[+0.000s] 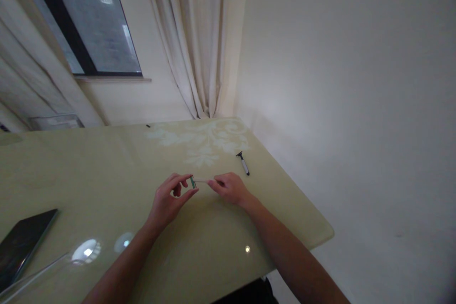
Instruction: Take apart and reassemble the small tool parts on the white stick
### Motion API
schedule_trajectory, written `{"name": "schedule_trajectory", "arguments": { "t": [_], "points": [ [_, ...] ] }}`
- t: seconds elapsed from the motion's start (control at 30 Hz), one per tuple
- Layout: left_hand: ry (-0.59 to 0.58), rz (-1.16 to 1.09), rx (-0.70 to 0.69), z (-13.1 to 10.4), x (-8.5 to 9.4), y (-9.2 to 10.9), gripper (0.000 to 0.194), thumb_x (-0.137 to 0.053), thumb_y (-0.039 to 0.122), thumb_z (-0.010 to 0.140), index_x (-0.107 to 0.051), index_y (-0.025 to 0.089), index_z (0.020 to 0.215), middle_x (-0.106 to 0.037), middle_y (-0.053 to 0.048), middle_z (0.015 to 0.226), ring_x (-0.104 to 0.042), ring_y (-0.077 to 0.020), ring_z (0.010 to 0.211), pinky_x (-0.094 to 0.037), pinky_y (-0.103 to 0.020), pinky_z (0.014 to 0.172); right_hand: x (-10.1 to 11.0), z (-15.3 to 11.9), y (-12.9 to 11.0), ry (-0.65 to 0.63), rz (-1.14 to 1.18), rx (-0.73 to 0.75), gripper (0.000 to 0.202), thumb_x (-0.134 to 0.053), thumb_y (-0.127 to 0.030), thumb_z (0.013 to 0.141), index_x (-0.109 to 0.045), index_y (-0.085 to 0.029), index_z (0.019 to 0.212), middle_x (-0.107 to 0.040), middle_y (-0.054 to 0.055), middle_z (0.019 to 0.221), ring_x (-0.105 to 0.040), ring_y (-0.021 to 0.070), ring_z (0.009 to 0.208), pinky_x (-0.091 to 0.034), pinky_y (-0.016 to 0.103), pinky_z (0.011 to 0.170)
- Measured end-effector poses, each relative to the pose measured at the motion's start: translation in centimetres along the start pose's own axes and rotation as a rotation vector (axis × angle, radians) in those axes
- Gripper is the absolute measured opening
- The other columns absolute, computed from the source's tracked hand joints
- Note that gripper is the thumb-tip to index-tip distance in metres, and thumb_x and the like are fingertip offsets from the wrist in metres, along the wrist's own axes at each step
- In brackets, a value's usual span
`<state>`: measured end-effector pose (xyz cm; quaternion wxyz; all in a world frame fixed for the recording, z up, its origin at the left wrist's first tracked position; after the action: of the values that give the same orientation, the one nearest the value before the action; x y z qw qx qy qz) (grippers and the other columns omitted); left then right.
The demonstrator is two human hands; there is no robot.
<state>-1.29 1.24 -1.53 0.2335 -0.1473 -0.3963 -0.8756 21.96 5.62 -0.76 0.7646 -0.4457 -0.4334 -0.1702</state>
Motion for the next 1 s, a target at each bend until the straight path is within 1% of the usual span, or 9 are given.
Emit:
{"name": "schedule_trajectory", "arguments": {
  "t": [0.1,0.27,0.4,0.57,0.67,0.77,0.9,0.93,1.0],
  "points": [
    [-0.020,-0.011,0.014,0.02,-0.05,-0.04,0.035,-0.080,0.034,0.086,-0.071,0.024,0.118,-0.061,0.004,0.084,-0.047,-0.0079,0.058,-0.044,-0.021,0.057,0.27,0.00,0.06,0.023,-0.027,-0.051,0.059,-0.042,-0.060,0.101,-0.054,-0.018,0.062,-0.044,-0.002,0.057,-0.037,0.0110,0.057,-0.018,0.028,0.058],
    [-0.013,-0.008,0.009,0.08,0.01,0.05,0.035,-0.079,0.035,0.086,-0.071,0.024,0.118,-0.061,0.003,0.083,-0.047,-0.0082,0.058,-0.044,-0.021,0.056,0.19,0.03,-0.30,-0.021,0.038,0.030,0.058,-0.043,-0.060,0.101,-0.053,-0.018,0.062,-0.043,-0.003,0.057,-0.037,0.0100,0.056,-0.019,0.027,0.058],
    [-0.014,-0.001,-0.008,0.08,0.16,0.35,0.035,-0.079,0.035,0.086,-0.071,0.023,0.118,-0.061,0.003,0.083,-0.047,-0.0083,0.058,-0.045,-0.021,0.057,0.34,0.07,0.14,0.034,-0.015,-0.050,0.057,-0.044,-0.059,0.100,-0.053,-0.017,0.061,-0.042,-0.003,0.056,-0.037,0.0104,0.056,-0.018,0.028,0.057],
    [-0.018,0.012,-0.013,0.05,0.11,0.45,0.035,-0.079,0.035,0.086,-0.071,0.023,0.119,-0.061,0.002,0.083,-0.047,-0.0082,0.058,-0.045,-0.021,0.057,0.12,0.00,-0.02,-0.004,0.075,0.039,0.058,-0.042,-0.059,0.101,-0.054,-0.018,0.062,-0.044,-0.003,0.057,-0.038,0.0098,0.055,-0.020,0.027,0.057],
    [-0.023,0.009,-0.010,0.05,0.06,0.35,0.036,-0.080,0.035,0.085,-0.072,0.023,0.118,-0.061,0.003,0.082,-0.047,-0.0085,0.058,-0.045,-0.022,0.057,0.16,0.06,-0.03,0.021,0.036,-0.007,0.057,-0.044,-0.058,0.100,-0.052,-0.018,0.061,-0.042,-0.003,0.056,-0.036,0.0098,0.055,-0.018,0.028,0.057],
    [-0.036,-0.002,0.000,0.12,0.04,0.46,0.034,-0.079,0.036,0.086,-0.072,0.023,0.116,-0.061,0.002,0.082,-0.047,-0.0085,0.057,-0.044,-0.021,0.056,0.45,0.10,0.20,0.042,0.012,-0.058,0.057,-0.044,-0.058,0.100,-0.053,-0.018,0.061,-0.043,-0.003,0.056,-0.036,0.0101,0.055,-0.018,0.028,0.057],
    [-0.022,-0.010,0.005,0.24,0.08,0.73,0.034,-0.078,0.036,0.086,-0.072,0.023,0.117,-0.062,0.002,0.082,-0.047,-0.0084,0.057,-0.044,-0.022,0.056,0.34,0.07,0.04,0.008,0.067,0.017,0.059,-0.040,-0.060,0.101,-0.055,-0.018,0.063,-0.043,-0.003,0.056,-0.038,0.0101,0.055,-0.019,0.028,0.057],
    [-0.017,-0.012,0.005,0.25,0.09,0.73,0.034,-0.079,0.036,0.086,-0.072,0.023,0.117,-0.062,0.002,0.082,-0.047,-0.0085,0.057,-0.044,-0.022,0.056,0.29,0.08,0.02,0.008,0.063,0.020,0.059,-0.040,-0.060,0.101,-0.055,-0.018,0.063,-0.043,-0.003,0.056,-0.038,0.0102,0.055,-0.019,0.028,0.057],
    [-0.005,-0.017,0.008,0.27,0.10,0.66,0.034,-0.079,0.036,0.085,-0.072,0.023,0.116,-0.061,0.003,0.081,-0.047,-0.0085,0.057,-0.045,-0.022,0.056,0.34,0.10,0.15,0.028,0.016,-0.020,0.058,-0.042,-0.060,0.100,-0.055,-0.018,0.062,-0.042,-0.003,0.056,-0.037,0.0107,0.055,-0.019,0.028,0.057]
  ]
}}
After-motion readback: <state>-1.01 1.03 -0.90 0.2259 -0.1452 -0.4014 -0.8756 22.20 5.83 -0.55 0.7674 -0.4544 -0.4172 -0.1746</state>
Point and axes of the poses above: each hand's wrist, its own z-axis towards the middle knuckle, its own x-axis out of the back of the hand, y = z × x, the point moved 1 cm from there along z, towards the middle knuckle
